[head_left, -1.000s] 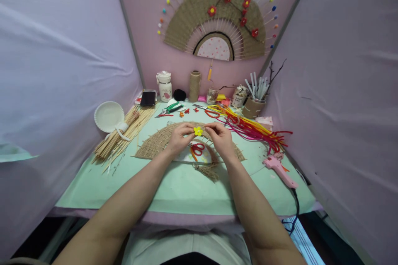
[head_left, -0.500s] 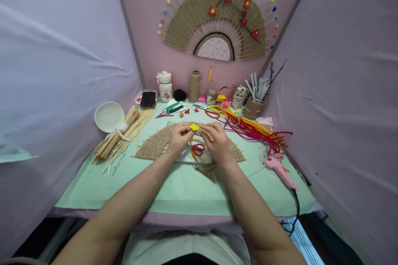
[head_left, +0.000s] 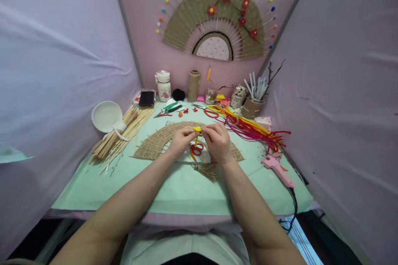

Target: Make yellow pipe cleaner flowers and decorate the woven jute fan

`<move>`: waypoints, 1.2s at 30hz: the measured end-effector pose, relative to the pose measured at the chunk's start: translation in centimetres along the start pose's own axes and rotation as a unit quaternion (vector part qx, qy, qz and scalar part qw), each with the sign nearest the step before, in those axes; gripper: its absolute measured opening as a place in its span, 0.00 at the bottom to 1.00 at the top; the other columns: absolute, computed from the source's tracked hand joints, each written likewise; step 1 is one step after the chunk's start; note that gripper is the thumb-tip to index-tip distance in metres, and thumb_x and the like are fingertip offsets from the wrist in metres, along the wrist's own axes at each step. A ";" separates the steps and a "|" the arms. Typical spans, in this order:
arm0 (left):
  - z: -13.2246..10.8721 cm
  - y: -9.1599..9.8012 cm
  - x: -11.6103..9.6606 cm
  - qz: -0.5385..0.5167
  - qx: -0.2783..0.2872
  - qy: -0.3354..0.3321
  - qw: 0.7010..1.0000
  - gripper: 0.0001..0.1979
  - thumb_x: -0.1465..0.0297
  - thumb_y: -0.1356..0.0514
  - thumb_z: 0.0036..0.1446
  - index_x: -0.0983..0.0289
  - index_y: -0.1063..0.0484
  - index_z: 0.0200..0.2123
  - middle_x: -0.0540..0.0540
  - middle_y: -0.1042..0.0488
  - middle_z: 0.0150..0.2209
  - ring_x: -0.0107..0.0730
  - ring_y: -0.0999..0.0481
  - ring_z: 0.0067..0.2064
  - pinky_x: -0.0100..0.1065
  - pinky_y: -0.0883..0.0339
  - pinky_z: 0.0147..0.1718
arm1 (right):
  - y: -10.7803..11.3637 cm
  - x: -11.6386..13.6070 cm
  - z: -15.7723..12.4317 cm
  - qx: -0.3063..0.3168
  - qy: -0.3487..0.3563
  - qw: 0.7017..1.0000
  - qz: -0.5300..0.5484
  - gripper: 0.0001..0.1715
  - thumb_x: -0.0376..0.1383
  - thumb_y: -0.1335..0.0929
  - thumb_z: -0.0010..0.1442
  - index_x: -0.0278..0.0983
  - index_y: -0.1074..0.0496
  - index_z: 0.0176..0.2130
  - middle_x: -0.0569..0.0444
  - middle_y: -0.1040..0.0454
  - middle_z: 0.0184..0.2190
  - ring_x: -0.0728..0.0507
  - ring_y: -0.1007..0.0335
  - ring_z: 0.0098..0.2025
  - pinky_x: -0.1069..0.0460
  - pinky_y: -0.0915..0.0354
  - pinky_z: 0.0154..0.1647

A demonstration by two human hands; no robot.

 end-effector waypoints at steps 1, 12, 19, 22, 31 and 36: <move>0.0 0.0 0.1 -0.012 0.004 0.007 1.000 0.09 0.64 0.36 0.47 0.64 0.22 0.27 0.54 0.24 0.33 0.34 0.28 0.39 0.34 0.37 0.41 | 0.1 0.0 0.0 -0.003 0.003 1.000 -0.002 0.06 0.32 0.33 0.58 0.38 0.25 0.36 0.51 0.26 0.31 0.45 0.35 0.36 0.48 0.36 0.38; -0.5 -0.9 0.4 -0.058 -0.057 -0.018 0.997 0.07 0.66 0.36 0.47 0.64 0.23 0.24 0.53 0.27 0.29 0.32 0.29 0.37 0.34 0.38 0.41 | 0.0 0.3 0.0 -0.019 0.022 0.999 -0.035 0.05 0.31 0.33 0.58 0.38 0.27 0.35 0.52 0.27 0.30 0.45 0.37 0.35 0.49 0.38 0.38; -1.3 -1.9 -0.1 -0.137 -0.087 0.010 0.987 0.07 0.67 0.36 0.46 0.65 0.24 0.23 0.53 0.28 0.30 0.29 0.30 0.35 0.32 0.37 0.38 | 0.0 0.6 -0.2 -0.050 0.050 0.996 -0.053 0.03 0.30 0.33 0.57 0.38 0.29 0.32 0.53 0.28 0.27 0.46 0.38 0.32 0.49 0.38 0.37; -1.4 -2.1 -0.3 -0.158 -0.084 0.015 0.984 0.06 0.67 0.35 0.46 0.64 0.23 0.24 0.52 0.29 0.30 0.29 0.30 0.35 0.32 0.37 0.39 | -0.1 0.7 -0.3 -0.061 0.056 0.995 -0.055 0.04 0.29 0.33 0.56 0.38 0.30 0.32 0.54 0.28 0.26 0.46 0.38 0.32 0.50 0.38 0.37; -0.8 -1.5 0.4 -0.155 -0.075 -0.003 0.985 0.07 0.66 0.35 0.47 0.64 0.23 0.27 0.52 0.28 0.31 0.30 0.30 0.37 0.33 0.38 0.42 | 0.0 0.4 -0.4 -0.078 0.017 0.996 -0.038 0.09 0.31 0.33 0.57 0.39 0.28 0.40 0.51 0.27 0.33 0.45 0.34 0.37 0.48 0.37 0.39; -0.2 -0.5 1.0 -0.143 -0.055 0.009 0.988 0.09 0.64 0.35 0.47 0.64 0.23 0.29 0.51 0.27 0.31 0.32 0.30 0.38 0.33 0.38 0.42 | 0.5 -0.3 -0.2 -0.093 0.001 0.995 -0.022 0.15 0.32 0.34 0.59 0.40 0.29 0.47 0.49 0.28 0.37 0.44 0.33 0.41 0.47 0.36 0.42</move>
Point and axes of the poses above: each hand's wrist, its own z-axis towards the middle knuckle, its own y-axis out of the back of the hand, x = y × z, the point moved 2 cm from there along z, towards the middle knuckle
